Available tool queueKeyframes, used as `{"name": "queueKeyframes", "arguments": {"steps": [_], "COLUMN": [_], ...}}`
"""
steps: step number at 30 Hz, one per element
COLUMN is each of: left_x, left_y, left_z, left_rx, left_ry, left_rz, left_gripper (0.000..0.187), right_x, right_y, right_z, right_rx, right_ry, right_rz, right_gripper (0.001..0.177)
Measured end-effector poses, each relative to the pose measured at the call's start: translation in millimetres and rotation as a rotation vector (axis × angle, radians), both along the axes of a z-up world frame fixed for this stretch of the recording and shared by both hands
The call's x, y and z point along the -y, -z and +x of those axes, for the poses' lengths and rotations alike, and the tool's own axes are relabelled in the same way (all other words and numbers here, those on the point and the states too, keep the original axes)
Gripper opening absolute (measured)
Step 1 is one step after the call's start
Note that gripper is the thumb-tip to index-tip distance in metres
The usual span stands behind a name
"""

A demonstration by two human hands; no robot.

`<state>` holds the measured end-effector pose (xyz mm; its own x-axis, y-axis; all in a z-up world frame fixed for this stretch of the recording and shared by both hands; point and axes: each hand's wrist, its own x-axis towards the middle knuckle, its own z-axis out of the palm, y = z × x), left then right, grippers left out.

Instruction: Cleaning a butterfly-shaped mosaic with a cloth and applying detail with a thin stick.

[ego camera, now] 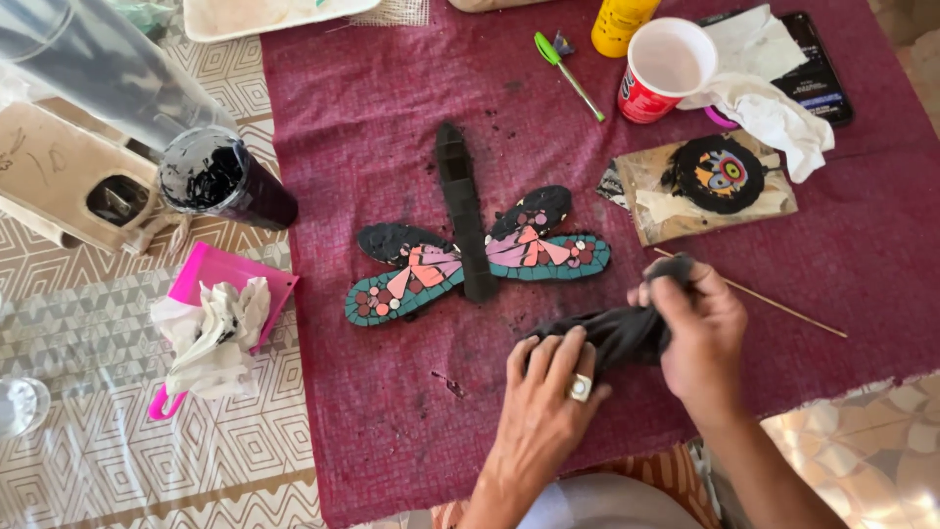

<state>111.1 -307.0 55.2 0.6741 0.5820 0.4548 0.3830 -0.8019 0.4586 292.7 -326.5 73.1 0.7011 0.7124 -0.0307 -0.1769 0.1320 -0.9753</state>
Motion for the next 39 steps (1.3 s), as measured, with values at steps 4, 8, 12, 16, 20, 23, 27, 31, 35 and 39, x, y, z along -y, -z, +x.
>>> {"name": "queueKeyframes", "arguments": {"steps": [4,8,12,16,20,23,27,31,35,39], "left_x": [9,7,4,-1,-4,-4,-1,-1,-3,-2], "left_y": [-8,-3,6,4,-2,0,7,11,9,9], "left_z": [-9,-10,-9,-10,-15,-15,-18,-18,-19,-20], "left_rx": [-0.003,0.0,0.011,0.062,0.168,0.208,0.399,0.41,0.424,0.422], "left_ry": [-0.011,-0.038,-0.06,-0.058,-0.029,-0.039,-0.053,-0.085,-0.073,-0.061], "left_rz": [0.023,-0.011,-0.043,-0.137,-0.23,-0.268,-0.326,-0.381,-0.341,-0.355], "left_gripper": [0.05,0.043,0.041,0.035,0.017,0.019,0.033,0.035,0.03,0.022], "right_x": [-10,-23,-45,-60,-48,-55,-67,-57,-65,-84], "right_y": [5,19,21,24,33,19,20,18,19,15], "right_z": [4,-3,-13,-23,-14,-18,-34,-30,-34,-54], "right_rx": [1.176,1.622,1.822,1.946,1.908,1.924,1.917,1.954,1.828,1.777], "right_ry": [-0.132,-0.303,-0.335,-0.285,-0.421,-0.424,-0.502,-0.565,-0.46,-0.552], "right_rz": [-0.096,-0.231,-0.267,-0.296,-0.312,-0.322,-0.149,-0.162,-0.173,-0.034], "right_gripper": [0.014,0.018,0.022,0.019,0.023,0.024,0.018,0.02,0.019,0.016]}}
